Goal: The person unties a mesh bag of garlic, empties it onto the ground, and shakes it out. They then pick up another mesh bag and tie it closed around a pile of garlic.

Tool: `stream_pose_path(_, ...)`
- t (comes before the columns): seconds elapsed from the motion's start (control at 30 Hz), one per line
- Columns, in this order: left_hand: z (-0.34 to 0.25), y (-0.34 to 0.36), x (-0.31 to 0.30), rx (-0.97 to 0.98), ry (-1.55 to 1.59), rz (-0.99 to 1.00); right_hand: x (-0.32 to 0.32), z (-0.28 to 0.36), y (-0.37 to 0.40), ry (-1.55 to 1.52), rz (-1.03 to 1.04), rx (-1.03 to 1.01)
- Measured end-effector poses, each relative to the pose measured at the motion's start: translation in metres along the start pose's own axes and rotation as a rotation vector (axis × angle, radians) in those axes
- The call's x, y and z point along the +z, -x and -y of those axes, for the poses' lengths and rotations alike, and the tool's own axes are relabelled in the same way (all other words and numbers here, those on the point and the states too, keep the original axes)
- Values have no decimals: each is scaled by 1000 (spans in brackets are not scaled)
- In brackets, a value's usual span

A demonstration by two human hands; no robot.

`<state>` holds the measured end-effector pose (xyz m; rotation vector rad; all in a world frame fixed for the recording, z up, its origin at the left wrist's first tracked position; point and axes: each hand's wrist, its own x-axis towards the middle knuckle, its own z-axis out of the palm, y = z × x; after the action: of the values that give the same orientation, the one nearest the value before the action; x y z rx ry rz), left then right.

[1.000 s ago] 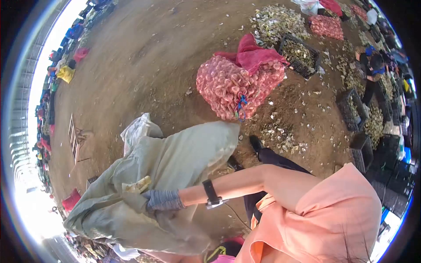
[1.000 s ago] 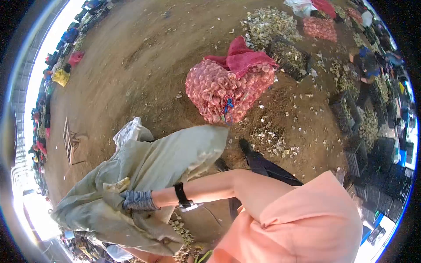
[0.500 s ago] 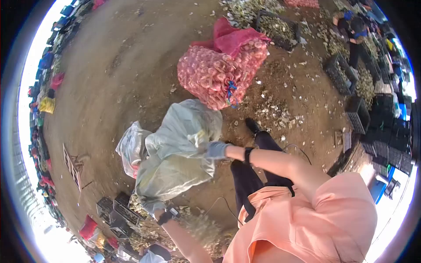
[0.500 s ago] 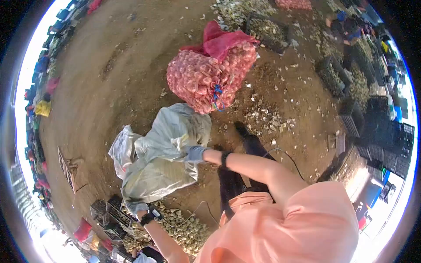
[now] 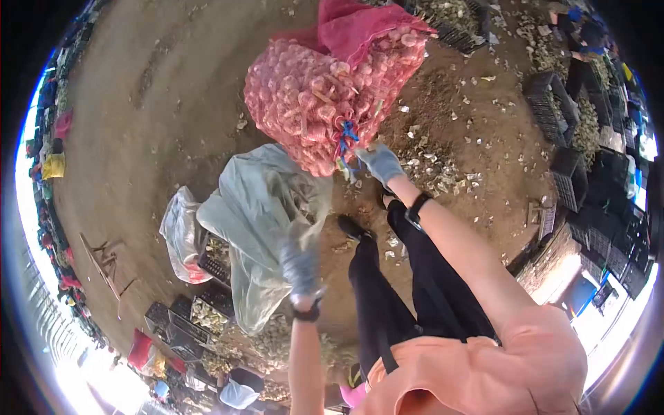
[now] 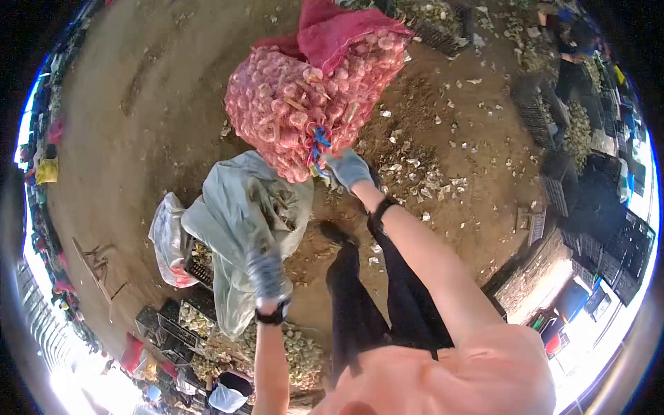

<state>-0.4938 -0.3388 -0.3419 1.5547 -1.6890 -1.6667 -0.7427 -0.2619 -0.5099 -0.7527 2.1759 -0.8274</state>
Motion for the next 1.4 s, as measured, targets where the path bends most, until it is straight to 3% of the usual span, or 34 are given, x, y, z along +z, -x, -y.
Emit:
stream_pose_path(0.03, 13, -18, 28, 106, -293, 102, 7, -6, -22, -2, 16, 2)
stream_pose_path(0.1, 48, -55, 84, 9, -379, 109, -11, 39, -61, 86, 115, 431)
stream_pose_path(0.13, 72, -72, 107, -8, -383, 104, 3, 24, -81, 88, 133, 435)
stream_pose_path(0.2, 132, -101, 148, 97, -267, 4, 30, -20, -113, 159, 345, 259)
stream_pose_path(0.23, 128, -112, 160, 76, -270, 4, 27, -27, -106, -74, 209, 159)
stream_pose_path(0.27, 110, -124, 172, 24, -286, -43, 18, -30, -91, -71, 223, 168)
stream_pose_path(0.33, 97, -143, 190, -34, -305, -93, -6, -27, -46, -362, 246, 124)
stream_pose_path(0.47, 75, -154, 204, -97, -506, -82, -38, -17, 13, -733, 260, 251)
stream_pose_path(0.53, 86, -163, 212, 5, -615, -185, -57, -5, 35, -308, 169, -178)
stream_pose_path(0.6, 85, -162, 216, 61, -556, -227, -87, 28, 70, -435, 321, 21)
stream_pose_path(0.67, 97, -161, 211, -113, -417, -182, -98, 15, 102, -507, 300, 145)
stream_pose_path(0.7, 67, -154, 215, -162, -162, -195, -104, 7, 99, -564, 276, 232)
stream_pose_path(0.73, 90, -159, 208, -71, -439, -176, -106, 3, 94, -565, 276, 225)
stream_pose_path(0.8, 95, -145, 200, -127, 48, -7, -107, 1, 83, -590, 312, 134)
stream_pose_path(0.87, 78, -111, 205, -529, 943, -54, -106, -2, 61, -539, 281, 140)
stream_pose_path(0.93, 91, -69, 200, -327, 474, 170, -108, -8, 32, -414, 214, 143)
stream_pose_path(0.97, 82, -61, 192, -325, 474, 173, -105, -17, 18, -414, 210, 142)
stream_pose_path(1.03, 53, -61, 177, -102, -296, 238, -92, -38, -11, -45, -163, -12)
stream_pose_path(1.07, 41, -68, 172, -101, -301, 236, -87, -40, -24, -50, -163, -13)
stream_pose_path(1.13, 26, -81, 164, 134, -609, 351, -69, -33, -46, 2, -83, -341)
stream_pose_path(1.17, 26, -85, 163, 231, -636, 367, -57, -25, -56, -5, -82, -345)
stream_pose_path(1.23, 20, -93, 164, 254, -681, 412, -34, -9, -77, 311, 387, -109)
stream_pose_path(1.3, 19, -99, 164, 273, -725, 459, -20, -10, -94, 385, 505, -61)
stream_pose_path(1.33, 22, -104, 164, 199, -728, 475, -16, -11, -100, 464, 621, -1)
stream_pose_path(1.37, 23, -109, 164, 128, -729, 491, -10, -18, -100, 449, 590, -16)
stream_pose_path(1.4, 18, -115, 166, 136, -726, 486, 22, -52, -91, 167, 539, 8)
